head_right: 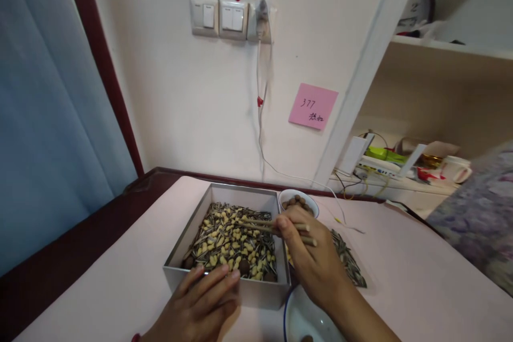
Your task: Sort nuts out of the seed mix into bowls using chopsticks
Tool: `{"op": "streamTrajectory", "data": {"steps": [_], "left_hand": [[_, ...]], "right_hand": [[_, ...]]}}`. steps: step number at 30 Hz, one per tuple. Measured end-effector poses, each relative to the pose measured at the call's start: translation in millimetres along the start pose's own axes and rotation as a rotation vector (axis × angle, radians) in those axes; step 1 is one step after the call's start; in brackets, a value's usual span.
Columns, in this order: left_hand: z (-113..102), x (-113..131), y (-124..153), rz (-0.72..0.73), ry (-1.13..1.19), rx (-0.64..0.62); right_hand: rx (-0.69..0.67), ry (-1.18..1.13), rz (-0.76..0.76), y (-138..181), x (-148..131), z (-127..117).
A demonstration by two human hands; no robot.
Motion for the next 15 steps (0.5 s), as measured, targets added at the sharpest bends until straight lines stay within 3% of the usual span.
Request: {"op": "streamTrajectory", "data": {"steps": [7,15], "left_hand": [[5.6,3.0,8.2,0.025,-0.029,0.025],[5.6,2.8,7.4,0.019,-0.015,0.053]], "right_hand": [[-0.106,0.009,0.017,-11.7,12.1,28.9],[-0.083,0.011,-0.012,-13.6,21.1,37.9]]}}
Point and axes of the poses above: each hand's wrist, its own y-axis away from the middle knuckle, its own z-axis out of the palm, x = y × z, the point moved 5 cm from there along -y, towards the middle knuckle, and after that the axes turned 1 degree about -y, right-handed, at the moved point
